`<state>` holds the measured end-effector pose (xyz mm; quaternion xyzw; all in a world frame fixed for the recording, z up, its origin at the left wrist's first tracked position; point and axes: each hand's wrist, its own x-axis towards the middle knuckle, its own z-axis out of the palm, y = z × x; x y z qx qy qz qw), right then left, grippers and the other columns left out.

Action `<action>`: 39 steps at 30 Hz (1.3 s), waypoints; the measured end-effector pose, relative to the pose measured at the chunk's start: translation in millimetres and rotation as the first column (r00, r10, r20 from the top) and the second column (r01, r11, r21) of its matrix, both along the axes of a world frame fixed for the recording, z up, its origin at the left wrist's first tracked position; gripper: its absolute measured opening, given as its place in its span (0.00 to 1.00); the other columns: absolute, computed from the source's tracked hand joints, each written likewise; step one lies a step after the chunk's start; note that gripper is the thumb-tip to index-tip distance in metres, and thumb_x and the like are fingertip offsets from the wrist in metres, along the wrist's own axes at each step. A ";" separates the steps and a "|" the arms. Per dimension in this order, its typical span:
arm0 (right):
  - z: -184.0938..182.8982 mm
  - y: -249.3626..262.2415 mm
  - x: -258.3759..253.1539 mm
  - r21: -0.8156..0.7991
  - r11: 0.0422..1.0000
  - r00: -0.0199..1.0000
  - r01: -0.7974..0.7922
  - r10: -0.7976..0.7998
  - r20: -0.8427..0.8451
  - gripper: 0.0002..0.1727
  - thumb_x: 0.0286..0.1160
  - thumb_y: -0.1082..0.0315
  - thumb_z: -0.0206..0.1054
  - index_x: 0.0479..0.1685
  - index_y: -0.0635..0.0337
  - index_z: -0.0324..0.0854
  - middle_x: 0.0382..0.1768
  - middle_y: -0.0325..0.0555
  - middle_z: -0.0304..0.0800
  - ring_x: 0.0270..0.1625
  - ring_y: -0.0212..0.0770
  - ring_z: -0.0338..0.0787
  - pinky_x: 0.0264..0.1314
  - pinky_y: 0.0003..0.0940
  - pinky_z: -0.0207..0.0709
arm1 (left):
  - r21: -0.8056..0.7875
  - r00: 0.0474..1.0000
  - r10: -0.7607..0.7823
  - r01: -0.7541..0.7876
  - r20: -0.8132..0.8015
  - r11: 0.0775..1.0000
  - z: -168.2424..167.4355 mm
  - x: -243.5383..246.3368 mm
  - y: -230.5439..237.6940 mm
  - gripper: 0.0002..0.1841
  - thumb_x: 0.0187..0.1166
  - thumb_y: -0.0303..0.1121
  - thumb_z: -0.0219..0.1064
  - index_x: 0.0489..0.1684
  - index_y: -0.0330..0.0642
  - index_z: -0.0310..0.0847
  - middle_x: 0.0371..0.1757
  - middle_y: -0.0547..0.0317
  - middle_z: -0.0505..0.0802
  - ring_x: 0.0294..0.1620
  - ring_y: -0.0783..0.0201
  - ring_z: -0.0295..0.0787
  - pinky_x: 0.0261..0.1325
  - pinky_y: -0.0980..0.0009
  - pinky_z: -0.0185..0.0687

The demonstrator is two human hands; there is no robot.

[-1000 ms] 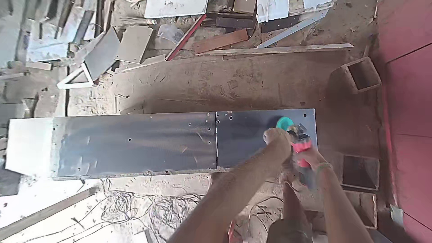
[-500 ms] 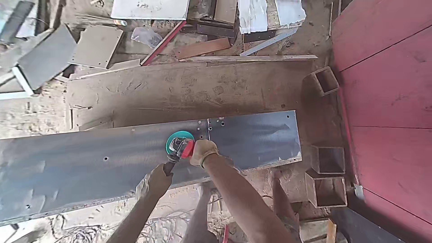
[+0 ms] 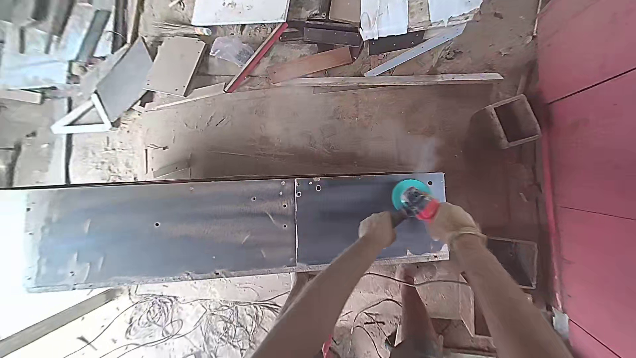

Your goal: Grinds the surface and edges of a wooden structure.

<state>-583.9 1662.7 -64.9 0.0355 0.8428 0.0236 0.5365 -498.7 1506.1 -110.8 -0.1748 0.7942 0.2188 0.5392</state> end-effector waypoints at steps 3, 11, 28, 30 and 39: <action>-34.5 60.0 -4.2 0.051 0.987 0.988 0.153 -0.152 -0.028 0.35 0.46 0.54 0.89 0.54 0.68 0.86 0.56 0.65 0.92 0.64 0.63 0.91 0.65 0.66 0.83 | 0.004 0.991 -0.134 0.134 -0.024 0.991 5.5 -38.8 41.8 0.18 0.69 0.39 0.74 0.56 0.44 0.86 0.57 0.44 0.93 0.58 0.40 0.92 0.49 0.35 0.87; -78.7 -38.0 51.5 -0.503 0.666 0.788 0.551 -0.614 0.051 0.48 0.25 0.73 0.91 0.65 0.68 0.79 0.54 0.64 0.91 0.59 0.59 0.91 0.63 0.63 0.85 | -0.238 0.974 -0.223 0.210 -0.027 0.948 89.7 -64.6 -48.9 0.13 0.81 0.30 0.64 0.56 0.31 0.87 0.60 0.33 0.91 0.61 0.34 0.89 0.51 0.36 0.86; 59.0 -399.9 115.2 -0.546 0.814 0.969 -0.197 0.248 0.020 0.30 0.57 0.60 0.81 0.60 0.66 0.84 0.61 0.59 0.90 0.65 0.58 0.91 0.60 0.63 0.85 | -0.435 0.957 0.256 -0.290 -0.137 0.852 77.3 184.8 -392.8 0.25 0.75 0.49 0.74 0.66 0.43 0.84 0.59 0.37 0.93 0.62 0.36 0.90 0.61 0.29 0.81; 64.5 -361.5 90.4 -0.491 0.845 0.970 -0.210 0.244 0.005 0.29 0.58 0.59 0.80 0.59 0.65 0.85 0.61 0.60 0.90 0.64 0.60 0.91 0.58 0.65 0.85 | -0.360 0.952 0.276 -0.306 -0.134 0.881 63.8 158.5 -351.9 0.25 0.73 0.50 0.74 0.63 0.44 0.85 0.58 0.40 0.93 0.61 0.39 0.91 0.61 0.32 0.83; 22.6 -120.2 10.1 -0.073 0.997 1.000 -0.023 0.024 0.002 0.32 0.53 0.52 0.80 0.57 0.65 0.85 0.59 0.61 0.92 0.64 0.60 0.92 0.62 0.65 0.84 | -0.131 1.000 0.006 -0.005 0.009 0.991 17.1 11.8 -117.8 0.22 0.73 0.45 0.70 0.65 0.51 0.83 0.60 0.48 0.93 0.61 0.43 0.92 0.55 0.35 0.86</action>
